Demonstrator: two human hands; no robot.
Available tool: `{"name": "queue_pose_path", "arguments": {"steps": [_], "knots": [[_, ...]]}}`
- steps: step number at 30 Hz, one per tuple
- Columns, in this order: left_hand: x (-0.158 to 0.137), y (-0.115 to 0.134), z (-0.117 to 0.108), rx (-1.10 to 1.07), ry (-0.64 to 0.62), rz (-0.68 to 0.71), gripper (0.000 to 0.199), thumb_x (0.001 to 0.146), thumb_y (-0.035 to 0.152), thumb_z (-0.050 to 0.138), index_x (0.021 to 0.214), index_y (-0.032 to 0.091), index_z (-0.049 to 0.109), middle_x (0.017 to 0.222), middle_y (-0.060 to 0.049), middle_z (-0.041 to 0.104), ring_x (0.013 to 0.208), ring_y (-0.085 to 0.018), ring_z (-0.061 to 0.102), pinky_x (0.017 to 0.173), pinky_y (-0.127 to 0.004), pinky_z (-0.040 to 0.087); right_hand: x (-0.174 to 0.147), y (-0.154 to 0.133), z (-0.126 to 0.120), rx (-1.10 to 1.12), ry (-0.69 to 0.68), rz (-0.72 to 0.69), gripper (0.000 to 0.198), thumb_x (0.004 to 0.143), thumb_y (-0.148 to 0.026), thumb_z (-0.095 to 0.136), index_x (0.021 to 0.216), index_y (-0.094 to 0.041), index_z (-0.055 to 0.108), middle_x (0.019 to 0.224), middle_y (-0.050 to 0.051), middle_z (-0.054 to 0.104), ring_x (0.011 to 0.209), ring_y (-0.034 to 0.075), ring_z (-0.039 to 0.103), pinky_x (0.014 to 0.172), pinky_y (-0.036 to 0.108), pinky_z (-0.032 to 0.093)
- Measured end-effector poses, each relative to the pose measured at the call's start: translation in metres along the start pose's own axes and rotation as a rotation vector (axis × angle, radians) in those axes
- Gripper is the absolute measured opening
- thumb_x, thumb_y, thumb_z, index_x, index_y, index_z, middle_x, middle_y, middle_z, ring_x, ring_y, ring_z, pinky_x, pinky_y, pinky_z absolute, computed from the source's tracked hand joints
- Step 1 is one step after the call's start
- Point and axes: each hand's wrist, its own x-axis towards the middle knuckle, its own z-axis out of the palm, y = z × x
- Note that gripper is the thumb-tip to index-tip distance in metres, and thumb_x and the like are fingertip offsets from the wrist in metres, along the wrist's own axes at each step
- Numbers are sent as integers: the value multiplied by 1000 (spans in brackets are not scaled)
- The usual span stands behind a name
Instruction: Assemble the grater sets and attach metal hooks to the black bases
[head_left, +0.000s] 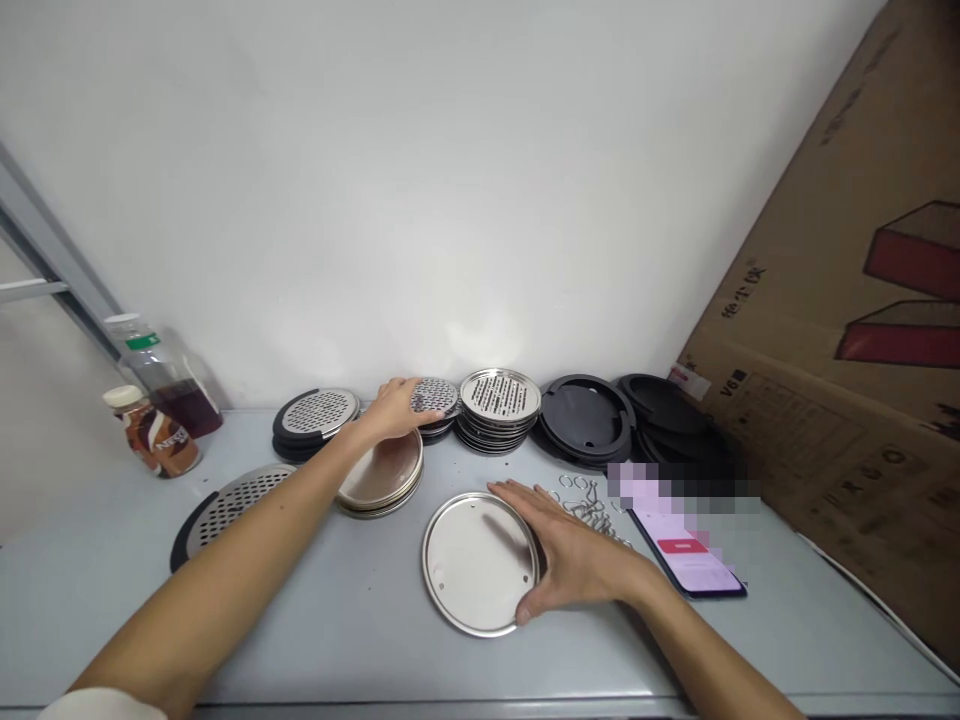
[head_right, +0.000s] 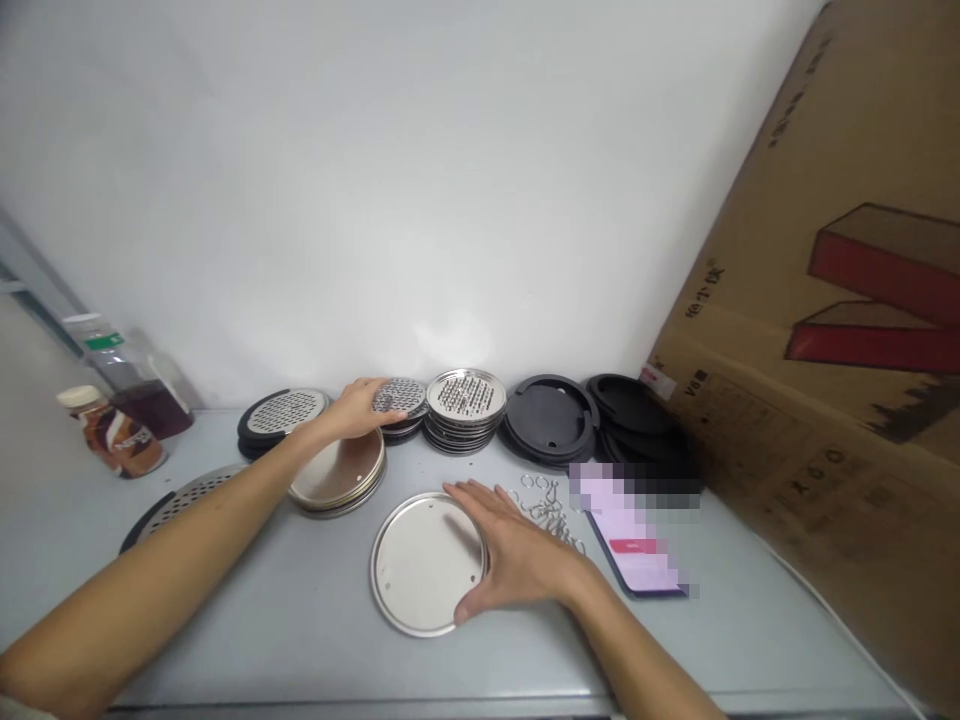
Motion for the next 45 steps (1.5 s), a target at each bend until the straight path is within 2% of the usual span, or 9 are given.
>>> {"name": "queue_pose_path", "arguments": {"steps": [9, 15, 20, 23, 26, 30, 33, 39, 45], "knots": [[15, -6, 9, -8, -102, -17, 104, 69, 76, 62, 148, 17, 33, 151, -21, 36, 139, -39, 35, 107, -44, 35, 2, 4, -2, 2, -85, -9, 138, 47, -61, 88, 157, -30, 10, 163, 11, 10, 150, 37, 3, 119, 59, -3], [17, -4, 8, -8, -86, -19, 109, 68, 74, 64, 151, 15, 27, 151, -22, 39, 138, -40, 37, 106, -44, 36, 3, 3, -1, -10, -88, 2, 139, 45, -59, 90, 157, -31, 11, 163, 11, 12, 149, 38, 2, 119, 59, -3], [10, 5, -8, 20, -39, 23, 108, 69, 71, 67, 152, 15, 26, 148, -22, 43, 136, -41, 38, 107, -49, 35, 1, 3, -2, 2, -88, -5, 138, 48, -59, 89, 157, -32, 9, 163, 10, 12, 149, 38, 1, 119, 58, -3], [-12, 15, -24, 44, -5, 88, 104, 71, 66, 68, 152, 16, 27, 149, -19, 43, 139, -38, 35, 113, -48, 29, 1, 3, -2, 9, -85, -6, 137, 48, -60, 88, 157, -32, 8, 164, 9, 12, 150, 38, 1, 120, 57, -4], [-56, 29, -33, 20, -4, 202, 98, 73, 67, 67, 152, 22, 29, 151, -13, 41, 140, -34, 35, 114, -47, 31, 1, 3, -2, 10, -85, -7, 138, 49, -60, 88, 157, -31, 7, 164, 9, 13, 149, 39, 1, 119, 58, -4], [-131, 56, -28, -52, -186, 148, 94, 68, 67, 72, 148, 31, 39, 156, -12, 34, 141, -39, 35, 111, -53, 35, 2, 4, -2, 8, -79, -22, 138, 49, -60, 87, 157, -29, 7, 163, 10, 13, 149, 40, 1, 119, 59, -4], [-166, 74, -16, -109, -321, 118, 92, 66, 62, 76, 146, 32, 42, 155, -13, 35, 141, -40, 33, 111, -55, 36, 2, 5, -1, 14, -71, -30, 137, 49, -60, 87, 157, -27, 8, 163, 11, 14, 149, 41, 2, 118, 60, -4], [-168, 88, 6, -151, -368, 174, 86, 57, 53, 85, 134, 30, 54, 144, -12, 47, 135, -41, 39, 111, -57, 36, 2, 6, 1, 23, -54, -26, 137, 49, -60, 87, 157, -28, 10, 163, 10, 16, 149, 40, 3, 118, 61, -3], [-168, 81, 22, -120, -415, 157, 85, 64, 57, 81, 138, 28, 51, 156, -14, 34, 144, -44, 22, 114, -63, 27, 2, 7, 0, 24, -57, -33, 135, 50, -60, 87, 157, -28, 10, 163, 9, 15, 149, 39, 3, 119, 60, -3]]}}
